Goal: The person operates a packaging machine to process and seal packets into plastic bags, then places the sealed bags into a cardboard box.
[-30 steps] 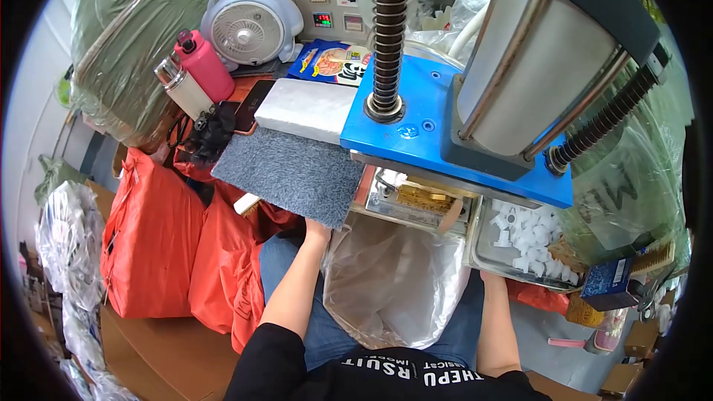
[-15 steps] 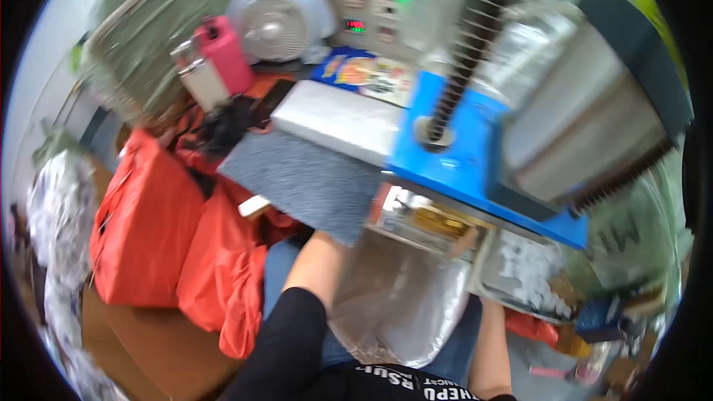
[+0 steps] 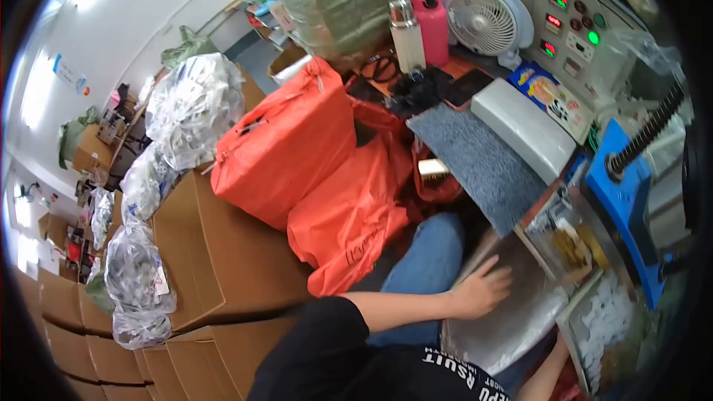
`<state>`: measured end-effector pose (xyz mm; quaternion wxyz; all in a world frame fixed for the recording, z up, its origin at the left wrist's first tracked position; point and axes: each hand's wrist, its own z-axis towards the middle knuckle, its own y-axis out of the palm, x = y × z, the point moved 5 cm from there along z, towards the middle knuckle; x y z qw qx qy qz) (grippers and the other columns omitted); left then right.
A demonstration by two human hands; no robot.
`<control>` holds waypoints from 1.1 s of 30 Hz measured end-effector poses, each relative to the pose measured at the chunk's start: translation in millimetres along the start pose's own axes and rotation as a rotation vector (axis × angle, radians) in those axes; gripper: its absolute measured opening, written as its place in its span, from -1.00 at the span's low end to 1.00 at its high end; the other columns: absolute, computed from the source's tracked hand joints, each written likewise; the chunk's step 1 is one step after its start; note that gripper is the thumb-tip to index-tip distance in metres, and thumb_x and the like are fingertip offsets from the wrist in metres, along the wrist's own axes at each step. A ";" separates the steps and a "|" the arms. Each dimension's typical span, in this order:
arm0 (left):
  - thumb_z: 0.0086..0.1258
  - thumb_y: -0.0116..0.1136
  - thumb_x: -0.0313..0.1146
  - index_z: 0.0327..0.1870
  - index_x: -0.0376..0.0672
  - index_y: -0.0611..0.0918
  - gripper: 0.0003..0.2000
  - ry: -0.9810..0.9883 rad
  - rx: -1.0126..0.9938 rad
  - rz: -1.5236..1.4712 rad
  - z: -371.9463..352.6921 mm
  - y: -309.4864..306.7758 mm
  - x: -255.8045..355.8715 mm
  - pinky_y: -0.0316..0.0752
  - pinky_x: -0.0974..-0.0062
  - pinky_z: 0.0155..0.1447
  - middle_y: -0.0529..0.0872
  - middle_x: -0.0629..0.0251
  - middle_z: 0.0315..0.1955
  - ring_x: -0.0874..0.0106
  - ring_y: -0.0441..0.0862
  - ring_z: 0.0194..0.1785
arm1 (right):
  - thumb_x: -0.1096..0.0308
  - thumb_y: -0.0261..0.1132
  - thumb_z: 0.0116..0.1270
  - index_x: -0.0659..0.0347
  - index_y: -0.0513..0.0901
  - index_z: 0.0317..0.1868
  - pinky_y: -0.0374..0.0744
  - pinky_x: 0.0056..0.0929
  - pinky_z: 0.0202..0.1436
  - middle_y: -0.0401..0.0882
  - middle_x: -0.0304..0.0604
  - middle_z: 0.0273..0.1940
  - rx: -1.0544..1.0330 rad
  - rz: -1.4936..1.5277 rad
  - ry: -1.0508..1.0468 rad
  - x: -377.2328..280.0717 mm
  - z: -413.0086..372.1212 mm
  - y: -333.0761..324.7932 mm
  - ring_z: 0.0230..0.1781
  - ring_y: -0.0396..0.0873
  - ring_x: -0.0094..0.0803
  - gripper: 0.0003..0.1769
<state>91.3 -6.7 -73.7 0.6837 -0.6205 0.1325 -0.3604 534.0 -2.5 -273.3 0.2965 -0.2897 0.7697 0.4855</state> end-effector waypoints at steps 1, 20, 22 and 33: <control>0.14 0.20 -0.19 -0.07 -0.10 0.66 -0.66 0.183 -0.272 -0.025 -19.6 31.9 23.1 0.13 -0.13 0.38 0.54 0.15 0.15 0.05 0.27 0.37 | 0.13 0.01 0.47 0.16 0.29 0.37 0.32 -0.25 0.37 0.30 -0.10 0.34 0.044 -0.024 -0.012 8.2 -1.1 1.5 0.31 0.31 -0.24 -0.46; 0.45 -0.27 -0.11 -0.26 -0.26 0.63 -0.56 -0.869 0.002 -0.420 -277.4 80.1 -198.8 0.54 0.09 -0.10 0.72 -0.01 -0.38 0.06 0.69 -0.28 | 0.26 0.19 0.37 0.16 0.40 0.29 0.43 -0.29 0.26 0.45 -0.20 0.23 0.221 -0.114 0.040 19.2 -86.7 10.8 0.19 0.43 -0.32 -0.50; 0.45 -0.29 -0.11 -0.12 -0.28 0.59 -0.56 -0.876 -0.428 0.004 -284.9 43.9 -242.7 0.51 -0.03 -0.05 0.68 -0.17 -0.26 -0.06 0.66 -0.21 | 0.32 0.20 0.36 0.19 0.45 0.24 0.47 -0.33 0.20 0.48 -0.20 0.18 0.252 -0.175 -0.020 24.4 -92.2 36.3 0.15 0.47 -0.34 -0.55; 0.26 0.05 -0.22 -0.04 -0.33 0.58 -0.63 -0.856 -0.021 -0.253 -208.7 -155.7 -341.1 0.50 0.21 0.03 0.63 -0.16 -0.09 0.05 0.63 -0.04 | 0.47 0.11 0.36 0.29 0.54 0.06 0.51 -0.43 0.10 0.59 -0.17 -0.05 0.291 -0.322 -0.060 37.7 -133.5 65.1 -0.02 0.55 -0.37 -0.72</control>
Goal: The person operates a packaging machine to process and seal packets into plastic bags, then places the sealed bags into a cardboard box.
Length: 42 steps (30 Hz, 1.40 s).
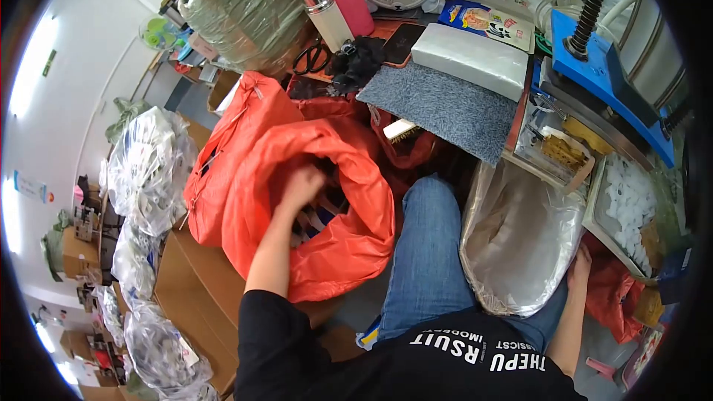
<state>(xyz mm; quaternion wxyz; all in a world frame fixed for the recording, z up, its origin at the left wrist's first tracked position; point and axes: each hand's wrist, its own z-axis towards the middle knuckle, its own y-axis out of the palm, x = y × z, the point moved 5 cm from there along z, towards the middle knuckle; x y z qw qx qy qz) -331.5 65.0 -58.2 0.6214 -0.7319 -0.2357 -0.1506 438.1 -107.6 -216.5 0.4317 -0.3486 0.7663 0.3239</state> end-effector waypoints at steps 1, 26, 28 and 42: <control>0.27 0.04 -0.27 -0.08 -0.32 0.60 -0.68 -0.090 -0.332 0.119 0.2 35.4 -14.8 0.52 0.22 -0.03 0.65 -0.12 -0.14 0.10 0.66 -0.09 | 0.47 0.11 0.36 0.29 0.54 0.06 0.51 -0.44 0.09 0.59 -0.17 -0.06 0.010 -0.040 0.000 -1.2 -1.3 -0.5 -0.03 0.55 -0.37 -0.72; 0.20 0.08 -0.42 -0.03 -0.30 0.56 -0.70 -0.151 -0.405 -0.287 130.2 157.1 -19.6 0.57 0.23 -0.03 0.68 -0.02 -0.16 0.18 0.68 -0.17 | 0.51 0.15 0.26 0.39 0.61 -0.02 0.57 -0.47 -0.12 0.66 -0.13 -0.15 0.192 -0.335 -0.017 -34.7 -38.9 46.0 -0.23 0.61 -0.44 -0.71; 0.20 0.08 -0.42 -0.03 -0.29 0.56 -0.70 -0.124 -0.397 -0.328 155.3 152.4 -1.1 0.57 0.23 -0.03 0.68 -0.02 -0.16 0.18 0.68 -0.17 | 0.52 0.16 0.25 0.39 0.62 -0.03 0.56 -0.46 -0.13 0.67 -0.12 -0.15 0.204 -0.332 -0.013 -29.1 -37.3 43.6 -0.25 0.60 -0.45 -0.71; 0.18 0.09 -0.45 -0.03 -0.28 0.55 -0.69 0.018 -0.429 -0.656 272.9 165.8 136.4 0.58 0.24 -0.04 0.68 0.00 -0.16 0.20 0.68 -0.19 | 0.14 -0.17 0.42 0.29 0.63 -0.04 0.58 -0.32 -0.05 0.67 -0.06 -0.12 0.270 -0.305 -0.110 36.0 -4.1 -21.8 -0.18 0.63 -0.28 -0.49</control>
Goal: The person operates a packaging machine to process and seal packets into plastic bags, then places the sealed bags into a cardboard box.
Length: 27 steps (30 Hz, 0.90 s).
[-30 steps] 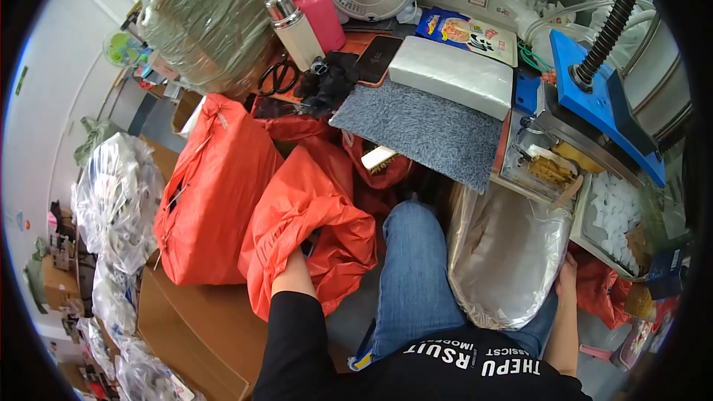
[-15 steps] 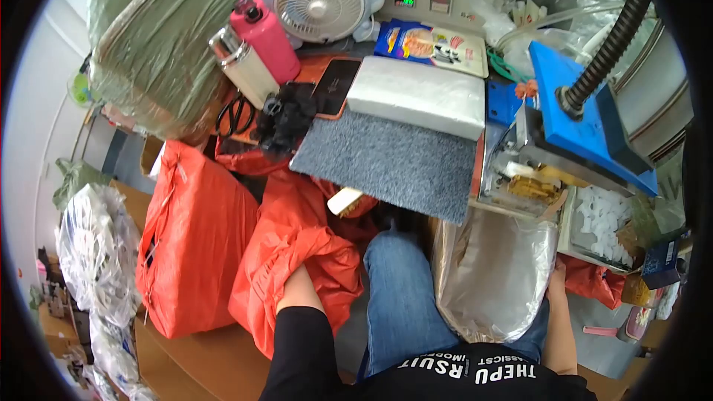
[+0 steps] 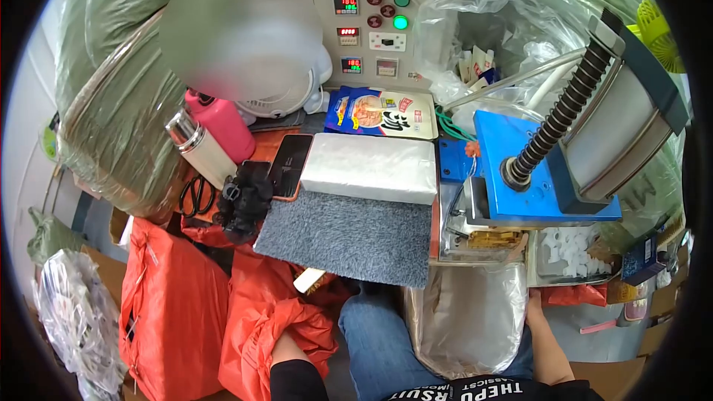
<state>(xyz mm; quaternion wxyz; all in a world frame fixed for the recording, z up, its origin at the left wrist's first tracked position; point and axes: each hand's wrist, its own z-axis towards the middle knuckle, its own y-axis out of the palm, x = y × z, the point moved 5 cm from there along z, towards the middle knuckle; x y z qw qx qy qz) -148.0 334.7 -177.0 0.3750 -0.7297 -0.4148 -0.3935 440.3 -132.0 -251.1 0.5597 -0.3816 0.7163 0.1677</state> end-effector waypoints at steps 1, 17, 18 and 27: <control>0.18 0.09 -0.45 -0.03 -0.28 0.55 -0.69 0.003 -0.007 -0.027 3.8 4.5 3.1 0.58 0.24 -0.04 0.68 0.01 -0.16 0.20 0.68 -0.19 | 0.12 -0.20 0.42 0.29 0.62 -0.02 0.57 -0.31 -0.01 0.66 -0.05 -0.09 0.006 0.011 0.035 0.7 -0.3 -0.8 -0.14 0.63 -0.27 -0.46; 0.15 0.11 -0.48 -0.02 -0.26 0.55 -0.68 -0.037 -0.051 -0.361 17.3 26.8 37.7 0.59 0.26 -0.05 0.68 0.03 -0.16 0.22 0.68 -0.20 | 0.02 -0.16 0.48 0.24 0.47 0.21 0.45 -0.31 0.22 0.53 -0.08 0.13 -0.034 0.151 0.063 14.1 13.4 -6.7 0.11 0.51 -0.25 -0.45; 0.15 0.11 -0.48 -0.02 -0.26 0.55 -0.68 -0.054 -0.057 -0.385 13.8 31.8 32.4 0.59 0.26 -0.05 0.68 0.03 -0.16 0.22 0.68 -0.20 | 0.00 -0.14 0.46 0.25 0.51 0.17 0.48 -0.30 0.18 0.58 -0.07 0.07 0.019 0.049 0.006 15.2 9.9 -13.8 0.06 0.54 -0.25 -0.44; 0.14 0.11 -0.50 -0.02 -0.25 0.54 -0.67 -0.377 0.242 -0.565 -200.2 -37.5 -90.9 0.59 0.26 -0.05 0.68 0.05 -0.17 0.23 0.67 -0.21 | 0.04 -0.18 0.52 0.33 0.37 0.29 0.28 -0.33 0.34 0.44 -0.07 0.23 -0.085 0.135 0.222 20.6 7.3 -26.1 0.23 0.39 -0.30 -0.42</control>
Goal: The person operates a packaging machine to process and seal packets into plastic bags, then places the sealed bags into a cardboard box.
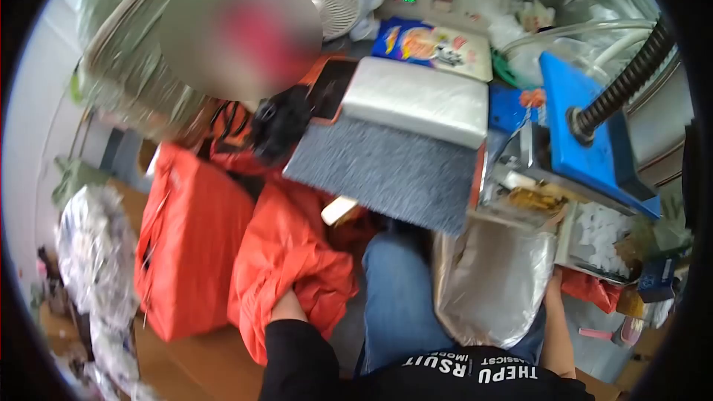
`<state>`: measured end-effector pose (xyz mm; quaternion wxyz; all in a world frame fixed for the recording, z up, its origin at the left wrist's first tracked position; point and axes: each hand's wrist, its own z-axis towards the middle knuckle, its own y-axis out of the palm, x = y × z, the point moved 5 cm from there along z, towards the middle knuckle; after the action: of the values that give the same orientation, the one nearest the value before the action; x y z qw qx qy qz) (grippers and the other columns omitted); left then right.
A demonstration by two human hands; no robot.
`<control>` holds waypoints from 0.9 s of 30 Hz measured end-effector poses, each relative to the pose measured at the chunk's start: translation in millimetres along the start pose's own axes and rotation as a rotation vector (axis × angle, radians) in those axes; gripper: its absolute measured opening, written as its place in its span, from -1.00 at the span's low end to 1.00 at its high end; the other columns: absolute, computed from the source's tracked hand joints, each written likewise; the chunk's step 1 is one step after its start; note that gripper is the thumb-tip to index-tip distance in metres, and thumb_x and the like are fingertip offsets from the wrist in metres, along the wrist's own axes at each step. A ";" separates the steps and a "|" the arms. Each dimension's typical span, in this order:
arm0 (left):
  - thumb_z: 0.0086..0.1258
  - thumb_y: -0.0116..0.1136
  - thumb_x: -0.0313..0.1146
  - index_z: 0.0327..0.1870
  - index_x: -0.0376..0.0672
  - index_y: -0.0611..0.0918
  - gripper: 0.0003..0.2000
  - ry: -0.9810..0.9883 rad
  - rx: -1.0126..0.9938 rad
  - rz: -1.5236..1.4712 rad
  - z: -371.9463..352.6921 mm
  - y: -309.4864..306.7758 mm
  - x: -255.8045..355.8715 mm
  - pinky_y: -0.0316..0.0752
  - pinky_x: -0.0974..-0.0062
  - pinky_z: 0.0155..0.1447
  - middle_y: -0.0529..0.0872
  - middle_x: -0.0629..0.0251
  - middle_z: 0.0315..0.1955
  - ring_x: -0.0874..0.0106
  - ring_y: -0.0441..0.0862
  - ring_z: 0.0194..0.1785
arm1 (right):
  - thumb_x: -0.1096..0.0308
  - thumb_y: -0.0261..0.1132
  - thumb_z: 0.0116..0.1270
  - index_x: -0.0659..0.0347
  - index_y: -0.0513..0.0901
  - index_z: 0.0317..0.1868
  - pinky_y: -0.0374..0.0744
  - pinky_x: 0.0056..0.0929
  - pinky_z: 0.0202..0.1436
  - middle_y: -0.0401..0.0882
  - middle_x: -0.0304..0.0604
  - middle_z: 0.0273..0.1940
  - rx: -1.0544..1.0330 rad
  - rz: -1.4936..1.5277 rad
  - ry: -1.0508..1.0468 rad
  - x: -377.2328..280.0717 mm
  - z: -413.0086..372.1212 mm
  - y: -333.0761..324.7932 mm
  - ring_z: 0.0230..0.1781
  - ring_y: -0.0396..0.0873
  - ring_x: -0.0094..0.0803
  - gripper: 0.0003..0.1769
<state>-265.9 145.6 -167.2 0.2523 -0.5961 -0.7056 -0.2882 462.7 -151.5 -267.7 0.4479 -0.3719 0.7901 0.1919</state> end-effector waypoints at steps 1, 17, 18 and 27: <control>0.14 0.11 -0.50 -0.02 -0.25 0.54 -0.67 -0.007 0.043 -0.031 -24.7 -13.8 -8.1 0.60 0.26 -0.05 0.68 0.05 -0.17 0.23 0.67 -0.21 | 0.11 -0.12 0.51 0.33 0.42 0.24 0.32 -0.33 0.30 0.47 -0.05 0.19 -0.038 -0.036 -0.026 -6.0 5.8 -0.4 0.20 0.41 -0.31 -0.48; 0.05 0.16 -0.63 0.01 -0.23 0.40 -0.56 0.363 0.188 -0.340 -324.8 77.7 -52.2 0.64 0.25 -0.04 0.62 0.05 -0.11 0.20 0.67 -0.14 | 0.12 0.42 0.02 0.23 0.48 0.15 0.26 0.08 0.32 0.38 0.09 0.22 -1.145 -0.847 -1.617 -246.1 -397.9 296.0 0.27 0.36 -0.05 -0.32; 0.05 0.19 -0.62 -0.11 -0.22 0.40 -0.64 0.363 0.104 -0.428 -326.4 101.5 -56.6 0.63 0.27 -0.03 0.62 0.10 -0.18 0.23 0.66 -0.15 | 0.14 0.42 0.00 0.22 0.47 0.16 0.31 0.01 0.31 0.39 0.06 0.22 -0.967 -0.871 -1.785 -234.8 -403.8 316.4 0.26 0.37 -0.07 -0.31; 0.15 0.34 -0.39 0.16 -0.21 0.36 -0.45 0.318 -0.453 -0.407 -349.1 135.9 -94.0 0.59 0.26 0.05 0.55 0.03 0.06 0.21 0.61 0.05 | 0.55 0.34 0.06 0.34 0.60 -0.02 0.64 -0.36 -0.14 0.67 -0.02 -0.15 -1.086 -0.549 -0.886 -207.5 -326.3 262.7 -0.23 0.68 -0.22 -0.60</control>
<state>-112.2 -150.1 28.1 0.1577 -0.4318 -0.6800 -0.5712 145.7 -102.3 72.3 0.5091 -0.6122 0.2091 0.5676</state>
